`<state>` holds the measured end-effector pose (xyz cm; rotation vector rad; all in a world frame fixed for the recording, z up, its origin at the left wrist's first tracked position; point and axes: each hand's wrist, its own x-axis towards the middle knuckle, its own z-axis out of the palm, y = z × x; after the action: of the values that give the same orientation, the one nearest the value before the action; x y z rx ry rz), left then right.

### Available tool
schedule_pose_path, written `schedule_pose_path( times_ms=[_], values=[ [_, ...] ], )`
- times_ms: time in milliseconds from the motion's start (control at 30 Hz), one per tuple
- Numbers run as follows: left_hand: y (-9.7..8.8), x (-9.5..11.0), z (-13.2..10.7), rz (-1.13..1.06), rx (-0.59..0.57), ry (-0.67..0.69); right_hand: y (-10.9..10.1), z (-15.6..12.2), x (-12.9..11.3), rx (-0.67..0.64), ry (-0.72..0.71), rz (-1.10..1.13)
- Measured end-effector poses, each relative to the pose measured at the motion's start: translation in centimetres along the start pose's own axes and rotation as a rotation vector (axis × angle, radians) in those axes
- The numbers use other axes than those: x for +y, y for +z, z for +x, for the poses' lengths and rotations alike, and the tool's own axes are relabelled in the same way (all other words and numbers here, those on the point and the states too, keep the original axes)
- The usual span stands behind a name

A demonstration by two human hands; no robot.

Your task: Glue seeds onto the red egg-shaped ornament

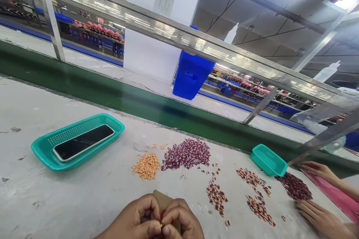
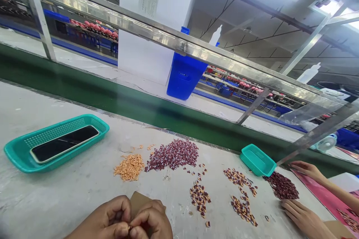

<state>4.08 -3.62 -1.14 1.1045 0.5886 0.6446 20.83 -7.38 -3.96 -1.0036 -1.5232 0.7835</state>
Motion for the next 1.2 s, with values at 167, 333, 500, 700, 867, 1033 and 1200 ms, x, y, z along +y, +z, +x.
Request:
schedule_pose_path(
  times_ms=[167, 333, 500, 700, 867, 1033, 1200],
  values=[
    [-0.8, 0.4, 0.4, 0.021, 0.151, -0.003, -6.8, 0.5, 1.2, 0.087, 0.108, -0.701],
    [-2.5, 1.8, 0.4, 0.118, 0.235, -0.026, -14.7, 0.6, 1.5, 0.099, 0.284, -1.092],
    [-3.7, 2.7, 0.6, 0.208, 0.323, 0.015, -17.4, 3.7, 2.2, 0.045, 0.372, -1.252],
    [-6.2, 2.5, 0.0, 0.363, 0.400, 0.057, -17.8, 9.1, 5.0, -0.019, 0.490, -1.410],
    [-7.7, 2.9, -0.9, 0.448, 0.461, 0.064, -17.9, 10.5, 5.9, -0.071, 0.533, -1.442],
    [-6.7, 5.3, -0.5, 0.618, 0.481, 0.067, -17.8, 10.4, 5.3, -0.075, 0.514, -1.317],
    [-5.6, 6.3, 1.5, 1.065, 0.287, 0.065, -15.4, 9.4, 3.9, -0.029, 0.421, -1.018]
  ],
)
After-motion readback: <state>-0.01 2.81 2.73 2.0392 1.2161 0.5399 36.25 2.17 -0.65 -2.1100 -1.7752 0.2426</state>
